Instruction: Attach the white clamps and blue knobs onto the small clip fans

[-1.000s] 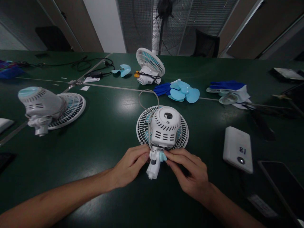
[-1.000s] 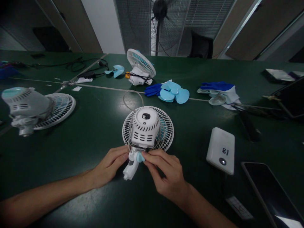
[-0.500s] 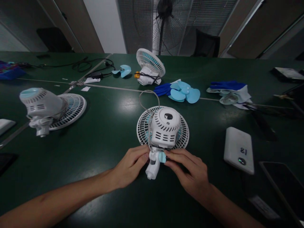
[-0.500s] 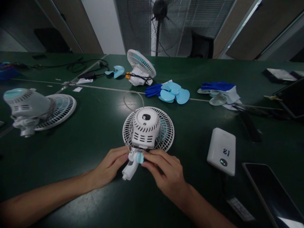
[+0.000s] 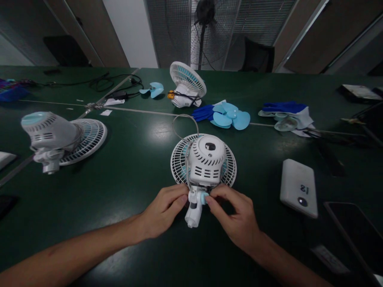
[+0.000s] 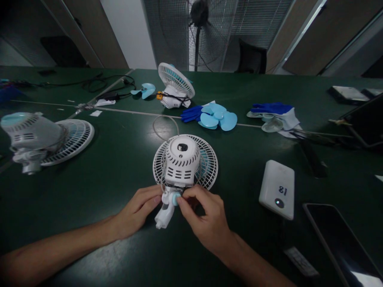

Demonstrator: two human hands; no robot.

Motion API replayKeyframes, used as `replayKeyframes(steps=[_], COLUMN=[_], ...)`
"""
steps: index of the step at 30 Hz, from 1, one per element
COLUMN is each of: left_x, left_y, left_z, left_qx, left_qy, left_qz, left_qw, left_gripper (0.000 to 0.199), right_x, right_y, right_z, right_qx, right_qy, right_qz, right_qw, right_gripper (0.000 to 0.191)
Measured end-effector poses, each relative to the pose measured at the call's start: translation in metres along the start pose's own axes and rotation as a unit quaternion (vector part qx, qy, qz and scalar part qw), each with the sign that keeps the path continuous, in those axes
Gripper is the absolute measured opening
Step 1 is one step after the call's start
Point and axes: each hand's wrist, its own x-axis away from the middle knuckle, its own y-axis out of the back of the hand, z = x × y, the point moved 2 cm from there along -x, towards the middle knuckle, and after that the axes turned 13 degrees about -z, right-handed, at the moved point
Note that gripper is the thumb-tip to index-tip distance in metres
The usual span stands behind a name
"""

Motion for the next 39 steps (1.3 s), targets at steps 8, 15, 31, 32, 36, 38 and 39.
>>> replayKeyframes(steps=[8, 15, 31, 32, 36, 38, 39], left_x=[-0.001, -0.002, -0.001, -0.001, 0.002, 0.006, 0.007], left_y=[0.002, 0.002, 0.001, 0.001, 0.002, 0.002, 0.002], left_z=[0.001, -0.004, -0.004, -0.004, -0.002, -0.002, -0.001], left_qx=[0.007, -0.003, -0.014, -0.013, 0.017, 0.038, 0.043], left_qy=[0.004, 0.011, 0.013, 0.016, 0.038, 0.04, 0.032], left_qz=[-0.004, -0.012, -0.008, -0.011, -0.042, -0.071, -0.085], left_qw=[1.0, 1.0, 1.0, 1.0, 0.998, 0.996, 0.995], left_gripper=[0.032, 0.033, 0.028, 0.028, 0.025, 0.022, 0.018], right_x=[0.002, -0.001, 0.002, 0.001, -0.003, -0.003, -0.003], right_y=[0.013, 0.006, 0.007, 0.006, 0.005, 0.005, 0.005], right_z=[-0.007, -0.007, -0.003, -0.004, -0.005, -0.004, -0.002], right_qx=[0.043, 0.036, 0.044, 0.049, 0.045, 0.05, 0.059], right_qy=[0.123, 0.103, 0.123, 0.122, 0.104, 0.113, 0.128], right_qz=[0.041, 0.021, 0.014, 0.015, 0.01, 0.012, 0.018], right_qw=[0.991, 0.994, 0.991, 0.991, 0.994, 0.992, 0.99], right_gripper=[0.034, 0.01, 0.033, 0.032, 0.012, 0.005, 0.005])
